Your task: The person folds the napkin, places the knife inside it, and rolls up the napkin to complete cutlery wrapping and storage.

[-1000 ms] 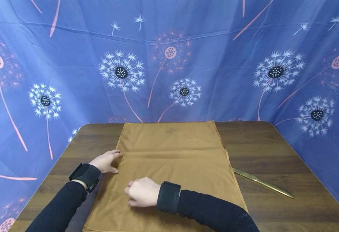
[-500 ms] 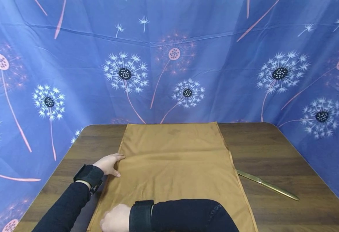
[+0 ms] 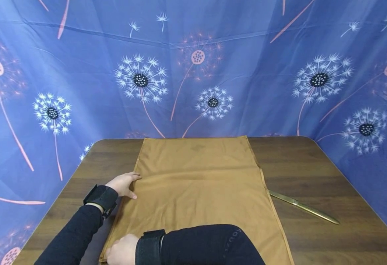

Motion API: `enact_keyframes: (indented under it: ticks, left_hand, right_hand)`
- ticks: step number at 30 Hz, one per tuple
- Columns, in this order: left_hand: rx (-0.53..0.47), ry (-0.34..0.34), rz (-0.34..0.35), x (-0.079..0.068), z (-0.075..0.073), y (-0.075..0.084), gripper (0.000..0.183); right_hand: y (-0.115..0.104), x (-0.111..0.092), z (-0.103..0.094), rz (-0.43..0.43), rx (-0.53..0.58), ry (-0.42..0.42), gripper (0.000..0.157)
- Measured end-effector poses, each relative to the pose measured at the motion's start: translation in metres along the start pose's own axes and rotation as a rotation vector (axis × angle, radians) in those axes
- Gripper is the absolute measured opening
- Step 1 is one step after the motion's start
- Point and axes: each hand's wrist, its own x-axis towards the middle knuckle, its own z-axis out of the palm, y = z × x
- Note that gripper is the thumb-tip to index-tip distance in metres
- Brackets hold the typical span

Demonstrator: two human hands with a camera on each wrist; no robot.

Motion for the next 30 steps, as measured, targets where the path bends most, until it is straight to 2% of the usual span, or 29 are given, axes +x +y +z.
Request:
enact_keyframes:
  ticks: [4,7,11,14,17,20,22,25,30]
  left_hand:
    - [0.003,-0.001,-0.003,0.001,-0.001,-0.001,0.075]
    - [0.004,0.002,0.006,0.000,-0.001,-0.001,0.075]
    - [0.011,0.001,0.015,-0.003,-0.001,0.001,0.074]
    - [0.043,0.000,0.034,-0.006,-0.001,0.001,0.054]
    - [0.081,0.012,0.050,-0.009,-0.001,0.000,0.031]
    - [0.123,0.056,0.069,-0.013,-0.001,-0.002,0.035]
    - [0.161,0.100,0.104,-0.015,-0.001,-0.005,0.036]
    - [0.210,0.134,0.138,-0.020,-0.001,-0.008,0.036]
    - [0.247,0.116,0.126,-0.027,-0.005,-0.010,0.034]
  right_hand:
    - [0.006,-0.003,0.000,-0.005,-0.037,0.011,0.008]
    - [0.012,-0.008,-0.001,0.019,0.006,-0.022,0.009]
    - [0.020,-0.018,-0.002,0.070,0.095,-0.016,0.015]
    - [0.027,-0.033,-0.009,0.083,0.094,0.066,0.017]
    - [0.037,-0.051,-0.019,0.105,0.072,0.206,0.015]
    - [0.050,-0.070,-0.028,0.153,0.077,0.346,0.013]
    - [0.060,-0.082,-0.033,0.191,0.119,0.404,0.014]
    - [0.075,-0.100,-0.041,0.250,0.206,0.443,0.017]
    - [0.097,-0.131,-0.050,0.342,0.306,0.499,0.024]
